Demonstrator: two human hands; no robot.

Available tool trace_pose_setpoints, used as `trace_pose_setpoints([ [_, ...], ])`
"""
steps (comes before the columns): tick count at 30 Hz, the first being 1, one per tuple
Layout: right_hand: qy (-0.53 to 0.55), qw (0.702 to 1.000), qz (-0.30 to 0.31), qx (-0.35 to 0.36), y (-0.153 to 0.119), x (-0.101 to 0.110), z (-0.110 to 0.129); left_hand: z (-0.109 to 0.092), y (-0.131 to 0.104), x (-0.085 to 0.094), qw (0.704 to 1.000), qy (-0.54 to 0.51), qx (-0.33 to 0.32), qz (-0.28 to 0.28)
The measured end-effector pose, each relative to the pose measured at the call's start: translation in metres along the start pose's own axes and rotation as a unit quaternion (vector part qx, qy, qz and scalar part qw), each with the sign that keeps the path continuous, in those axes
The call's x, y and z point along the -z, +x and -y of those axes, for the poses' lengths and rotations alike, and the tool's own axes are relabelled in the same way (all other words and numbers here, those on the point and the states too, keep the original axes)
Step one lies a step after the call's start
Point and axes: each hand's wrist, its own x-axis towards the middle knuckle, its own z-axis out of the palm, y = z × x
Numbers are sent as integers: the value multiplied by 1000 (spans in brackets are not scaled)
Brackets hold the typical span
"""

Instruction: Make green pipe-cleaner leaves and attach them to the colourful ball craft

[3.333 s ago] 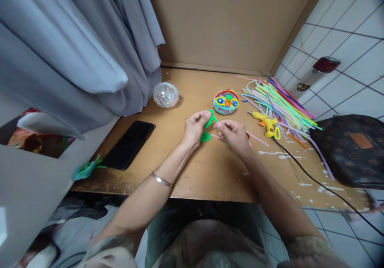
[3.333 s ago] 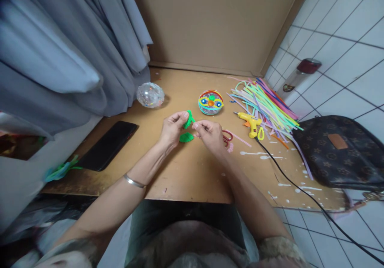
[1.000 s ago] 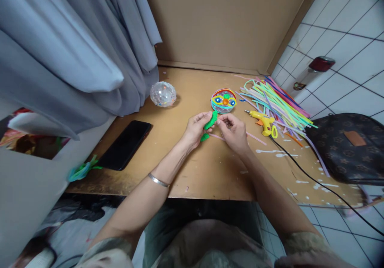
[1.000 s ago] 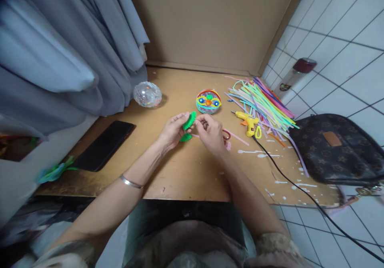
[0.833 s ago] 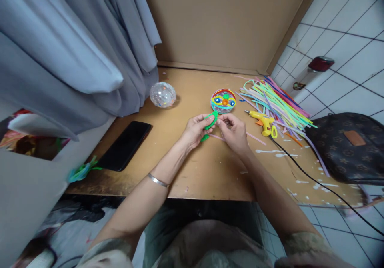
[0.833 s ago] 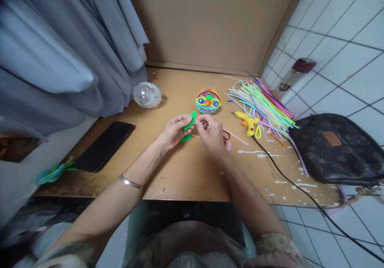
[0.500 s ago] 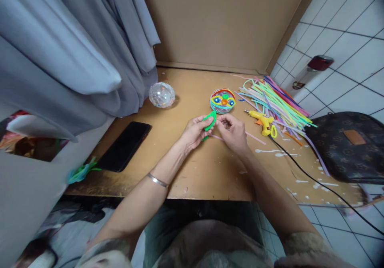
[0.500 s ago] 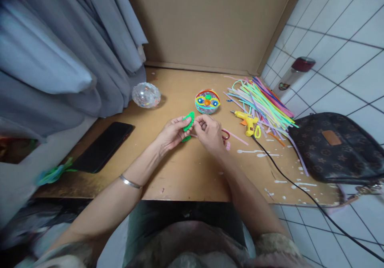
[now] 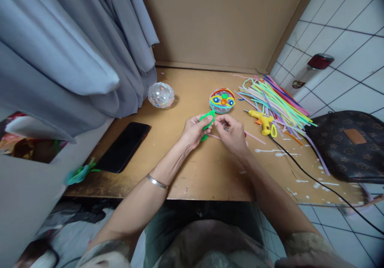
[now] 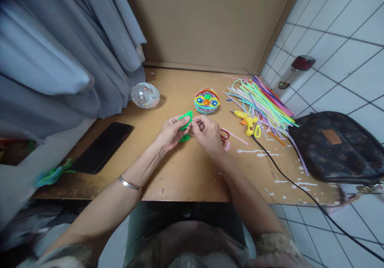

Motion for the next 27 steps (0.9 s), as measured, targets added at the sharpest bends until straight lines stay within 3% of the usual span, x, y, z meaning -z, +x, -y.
trace_pose_setpoints([
  [6, -9, 1000, 5, -2, 1, 1, -1, -2, -1, 0, 1000, 12, 10, 8],
  [14, -21, 999, 15, 27, -1, 1, -1, -2, 1, -3, 999, 29, -31, -11],
  [22, -47, 996, 11, 76, -1, 4, -3, -4, 2, -2, 1000, 6, -16, -15],
  [27, -132, 984, -17, 114, 2, 9, -7, -6, 0, -1, 1000, -18, 22, 4],
])
